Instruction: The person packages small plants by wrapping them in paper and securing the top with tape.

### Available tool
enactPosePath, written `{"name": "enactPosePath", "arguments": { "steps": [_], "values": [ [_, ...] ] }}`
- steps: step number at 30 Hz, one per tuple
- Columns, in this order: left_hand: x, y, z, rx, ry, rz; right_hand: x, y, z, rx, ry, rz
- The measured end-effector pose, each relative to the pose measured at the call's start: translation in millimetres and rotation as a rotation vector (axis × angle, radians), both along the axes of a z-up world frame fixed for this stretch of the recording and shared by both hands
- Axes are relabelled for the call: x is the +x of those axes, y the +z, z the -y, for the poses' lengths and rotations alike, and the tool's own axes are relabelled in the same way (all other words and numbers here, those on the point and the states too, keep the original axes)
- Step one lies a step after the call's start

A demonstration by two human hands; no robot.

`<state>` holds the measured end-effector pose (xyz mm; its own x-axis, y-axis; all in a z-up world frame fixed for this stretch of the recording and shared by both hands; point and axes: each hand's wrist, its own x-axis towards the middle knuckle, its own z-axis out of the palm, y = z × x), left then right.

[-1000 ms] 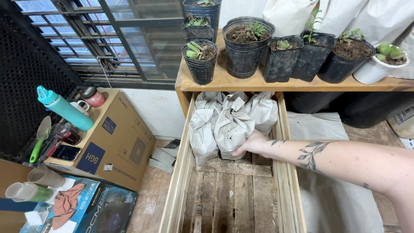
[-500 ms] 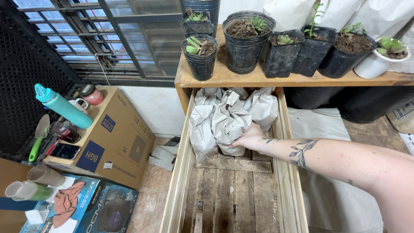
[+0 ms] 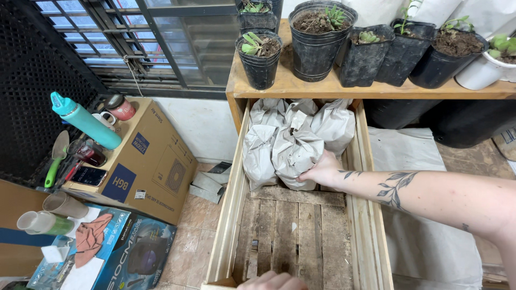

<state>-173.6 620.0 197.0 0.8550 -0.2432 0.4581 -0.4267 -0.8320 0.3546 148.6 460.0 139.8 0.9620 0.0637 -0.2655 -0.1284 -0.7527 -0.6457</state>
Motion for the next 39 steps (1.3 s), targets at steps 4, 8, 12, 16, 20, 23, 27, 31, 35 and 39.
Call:
{"name": "enactPosePath", "arguments": {
  "steps": [4, 8, 12, 16, 20, 23, 27, 31, 35, 39],
  "values": [
    [64.9, 84.4, -35.7, 0.158, -0.229, -0.962, -7.4, 40.5, -1.3, 0.050, 0.062, -0.135],
    [145.8, 111.4, -38.1, 0.062, -0.090, -1.220, 14.2, 47.4, 17.2, 0.069, 0.290, -0.320],
    [221.6, -18.7, -49.9, -0.228, 0.083, -1.262, 46.2, 39.5, 38.7, 0.223, 0.268, -0.556],
    [251.8, -41.8, -39.3, -0.371, 0.101, -1.307, 109.0, -18.5, 57.3, 0.331, 0.307, -0.626],
    [267.3, -70.4, -29.4, -0.464, 0.127, -1.351, 126.0, -54.7, 58.4, 0.399, 0.258, -0.800],
    [269.8, -84.8, -16.6, -0.540, 0.195, -1.329, 126.9, -65.3, 54.3, 0.423, 0.238, -0.901],
    [262.9, -85.8, -9.6, -0.659, 0.274, -1.269, 127.4, -75.3, 53.5, 0.440, 0.200, -0.894],
    [270.8, -116.9, -10.8, -0.694, 0.277, -1.184, 125.0, -75.9, 56.6, 0.432, 0.218, -0.880],
    [264.2, -104.4, -11.9, -0.658, 0.234, -1.116, 130.0, -87.4, 62.9, 0.463, 0.214, -0.860],
    [254.1, -69.7, -10.7, -0.458, 0.187, -1.067, 134.9, -99.3, 68.3, 0.436, 0.273, -0.841]
  ]
}}
